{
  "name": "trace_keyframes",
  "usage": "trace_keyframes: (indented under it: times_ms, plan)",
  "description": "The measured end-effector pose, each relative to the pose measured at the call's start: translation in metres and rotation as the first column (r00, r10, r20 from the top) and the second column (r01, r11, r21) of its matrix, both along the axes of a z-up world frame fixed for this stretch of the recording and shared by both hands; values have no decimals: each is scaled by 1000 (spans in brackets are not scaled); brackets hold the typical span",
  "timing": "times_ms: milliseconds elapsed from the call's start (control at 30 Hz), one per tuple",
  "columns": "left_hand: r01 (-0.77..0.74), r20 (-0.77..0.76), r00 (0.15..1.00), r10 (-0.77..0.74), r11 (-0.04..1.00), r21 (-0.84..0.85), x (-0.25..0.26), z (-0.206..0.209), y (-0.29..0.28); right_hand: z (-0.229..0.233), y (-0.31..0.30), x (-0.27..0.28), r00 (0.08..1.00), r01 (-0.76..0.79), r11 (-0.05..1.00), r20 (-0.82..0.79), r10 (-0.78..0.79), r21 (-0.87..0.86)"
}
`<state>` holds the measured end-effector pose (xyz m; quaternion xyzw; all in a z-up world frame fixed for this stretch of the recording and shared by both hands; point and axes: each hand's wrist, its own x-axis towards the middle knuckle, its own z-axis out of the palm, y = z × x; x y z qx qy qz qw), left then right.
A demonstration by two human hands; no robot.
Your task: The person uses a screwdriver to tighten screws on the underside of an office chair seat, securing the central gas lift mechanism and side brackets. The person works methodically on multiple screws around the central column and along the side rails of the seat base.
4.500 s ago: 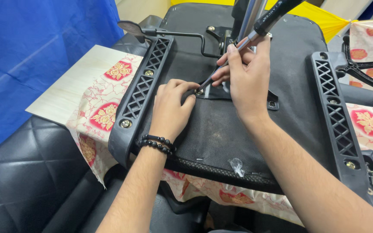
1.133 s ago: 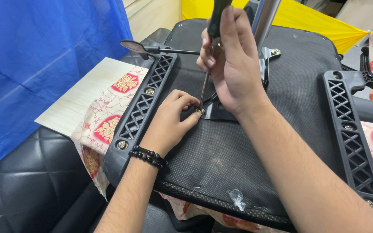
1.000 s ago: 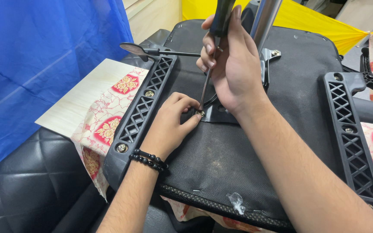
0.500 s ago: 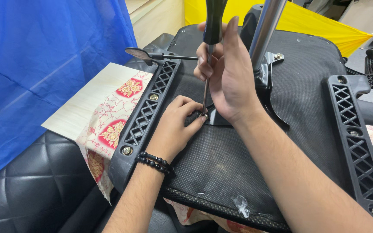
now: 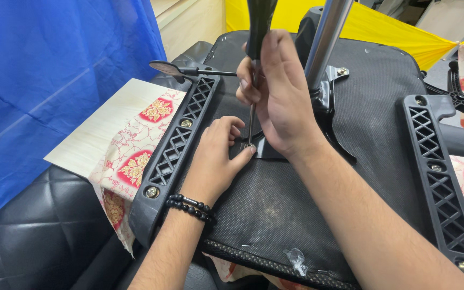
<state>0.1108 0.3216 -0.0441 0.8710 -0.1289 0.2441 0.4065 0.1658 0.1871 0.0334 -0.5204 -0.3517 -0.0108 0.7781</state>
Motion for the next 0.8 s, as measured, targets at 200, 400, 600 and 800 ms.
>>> trace_keyframes:
  times_ms: [200, 400, 600, 800]
  plan:
    - [8, -73, 997, -6, 1000, 26, -1, 2, 0, -5, 2, -4, 999, -12, 998, -39, 15, 60]
    - [15, -55, 998, -15, 1000, 10, -1, 1, 0, -7, 2, 1, 999, -54, 997, 6, 54, 55]
    - [-18, -18, 1000, 19, 999, 39, 1, -2, -1, -8, 8, -2, 999, 44, 995, -1, -44, 93]
    - [-22, -29, 999, 22, 999, 23, 0, -2, -2, -1, 6, -1, 999, -37, 991, -8, 38, 126]
